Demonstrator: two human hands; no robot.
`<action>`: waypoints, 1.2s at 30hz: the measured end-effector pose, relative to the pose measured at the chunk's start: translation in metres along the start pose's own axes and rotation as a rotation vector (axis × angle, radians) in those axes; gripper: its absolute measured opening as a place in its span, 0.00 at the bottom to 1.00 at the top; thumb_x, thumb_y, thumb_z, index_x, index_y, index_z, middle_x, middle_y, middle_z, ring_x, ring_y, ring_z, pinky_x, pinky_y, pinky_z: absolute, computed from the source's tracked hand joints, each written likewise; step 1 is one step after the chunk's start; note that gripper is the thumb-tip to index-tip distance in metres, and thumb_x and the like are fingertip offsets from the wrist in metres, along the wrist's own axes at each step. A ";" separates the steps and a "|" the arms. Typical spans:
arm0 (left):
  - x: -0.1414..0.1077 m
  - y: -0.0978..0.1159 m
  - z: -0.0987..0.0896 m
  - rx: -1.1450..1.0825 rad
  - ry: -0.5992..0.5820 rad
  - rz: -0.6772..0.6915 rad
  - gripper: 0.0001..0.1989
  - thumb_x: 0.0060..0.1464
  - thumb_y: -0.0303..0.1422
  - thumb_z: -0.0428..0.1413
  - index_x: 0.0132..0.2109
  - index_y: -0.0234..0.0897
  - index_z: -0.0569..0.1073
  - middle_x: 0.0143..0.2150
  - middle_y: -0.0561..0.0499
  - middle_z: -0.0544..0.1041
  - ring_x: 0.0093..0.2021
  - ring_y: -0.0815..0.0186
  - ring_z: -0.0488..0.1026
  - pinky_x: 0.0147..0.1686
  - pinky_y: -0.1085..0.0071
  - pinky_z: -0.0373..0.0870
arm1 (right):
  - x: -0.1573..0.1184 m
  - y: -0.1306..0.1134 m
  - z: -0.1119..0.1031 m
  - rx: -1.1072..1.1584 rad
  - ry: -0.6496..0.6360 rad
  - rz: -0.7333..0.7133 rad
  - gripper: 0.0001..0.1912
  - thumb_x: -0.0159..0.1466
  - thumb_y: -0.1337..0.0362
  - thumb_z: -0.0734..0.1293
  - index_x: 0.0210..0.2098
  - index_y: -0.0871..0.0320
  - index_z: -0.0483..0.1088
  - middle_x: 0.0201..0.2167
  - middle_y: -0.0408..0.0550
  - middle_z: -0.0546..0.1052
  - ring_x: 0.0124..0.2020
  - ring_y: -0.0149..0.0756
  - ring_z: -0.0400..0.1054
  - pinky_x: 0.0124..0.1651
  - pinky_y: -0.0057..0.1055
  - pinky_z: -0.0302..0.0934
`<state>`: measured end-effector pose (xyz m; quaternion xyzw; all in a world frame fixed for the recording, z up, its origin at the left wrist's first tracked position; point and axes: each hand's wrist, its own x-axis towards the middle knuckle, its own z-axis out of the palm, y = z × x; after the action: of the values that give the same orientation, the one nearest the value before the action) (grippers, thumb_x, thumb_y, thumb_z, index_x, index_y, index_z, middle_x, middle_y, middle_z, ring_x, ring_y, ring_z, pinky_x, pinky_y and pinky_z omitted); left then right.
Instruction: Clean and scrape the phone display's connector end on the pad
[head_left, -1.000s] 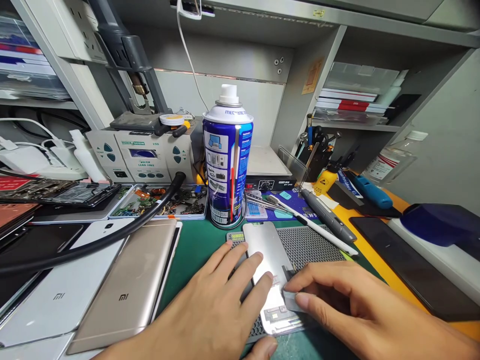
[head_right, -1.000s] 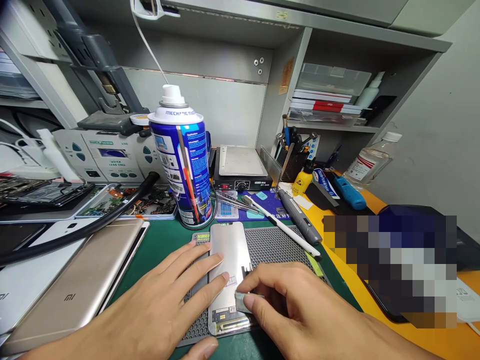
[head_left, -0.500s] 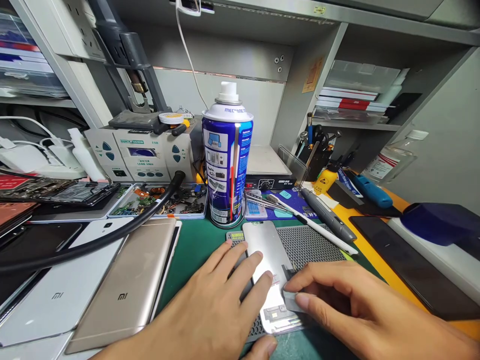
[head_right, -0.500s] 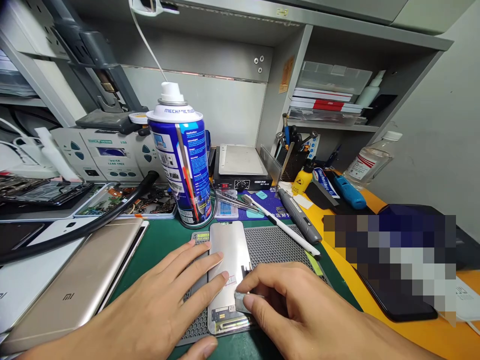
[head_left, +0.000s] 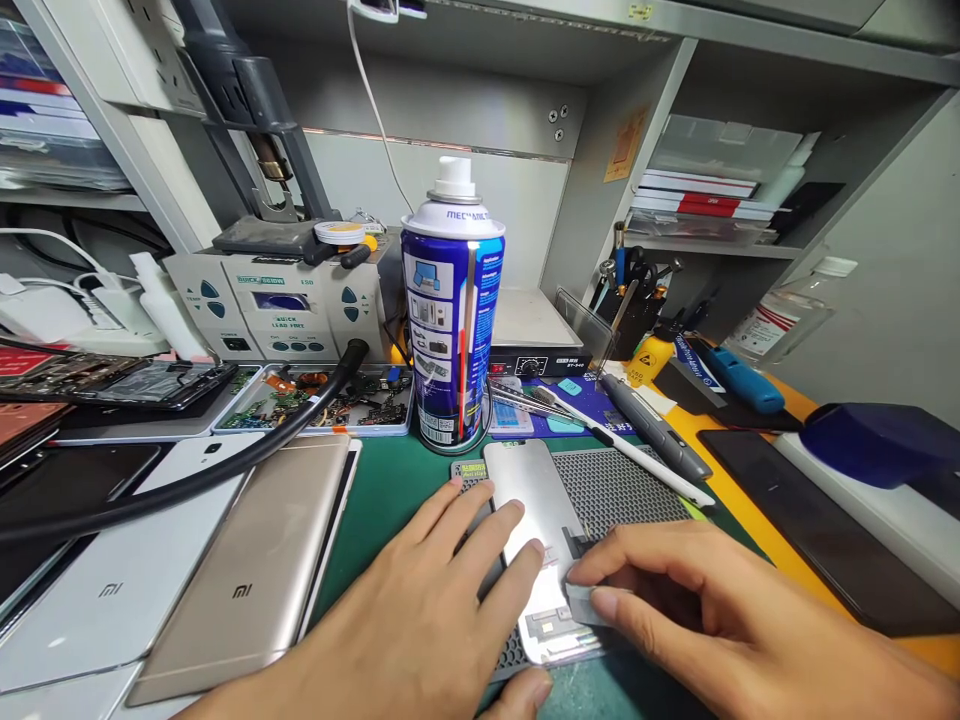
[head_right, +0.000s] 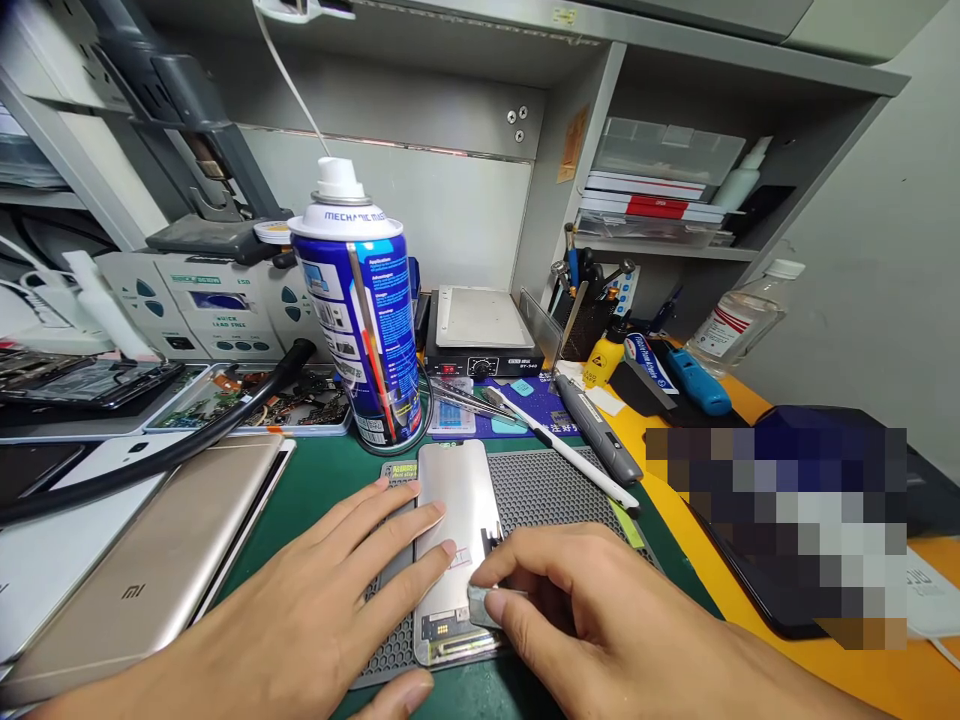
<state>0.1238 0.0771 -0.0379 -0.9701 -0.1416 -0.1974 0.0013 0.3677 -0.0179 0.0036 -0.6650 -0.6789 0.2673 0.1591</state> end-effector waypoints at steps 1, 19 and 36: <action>0.000 0.000 0.000 -0.002 -0.003 -0.001 0.25 0.69 0.47 0.57 0.64 0.36 0.74 0.65 0.39 0.75 0.67 0.46 0.70 0.69 0.46 0.66 | 0.000 0.000 0.000 -0.005 -0.012 0.006 0.16 0.73 0.51 0.65 0.49 0.49 0.82 0.44 0.46 0.85 0.43 0.45 0.80 0.45 0.32 0.76; 0.000 0.001 -0.002 0.006 -0.007 -0.009 0.25 0.69 0.47 0.57 0.63 0.35 0.75 0.64 0.38 0.75 0.66 0.45 0.70 0.68 0.46 0.67 | 0.001 -0.004 -0.003 0.049 0.037 -0.028 0.11 0.69 0.54 0.71 0.46 0.49 0.85 0.41 0.45 0.87 0.40 0.44 0.80 0.42 0.29 0.77; 0.000 0.002 -0.002 0.007 0.001 -0.010 0.25 0.69 0.47 0.57 0.64 0.35 0.74 0.64 0.38 0.76 0.67 0.46 0.70 0.69 0.47 0.66 | 0.002 -0.001 0.000 -0.011 0.004 -0.044 0.13 0.72 0.54 0.68 0.48 0.48 0.83 0.44 0.46 0.86 0.42 0.45 0.81 0.41 0.30 0.77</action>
<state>0.1238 0.0754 -0.0355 -0.9693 -0.1470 -0.1973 0.0036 0.3666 -0.0156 0.0042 -0.6515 -0.6945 0.2585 0.1626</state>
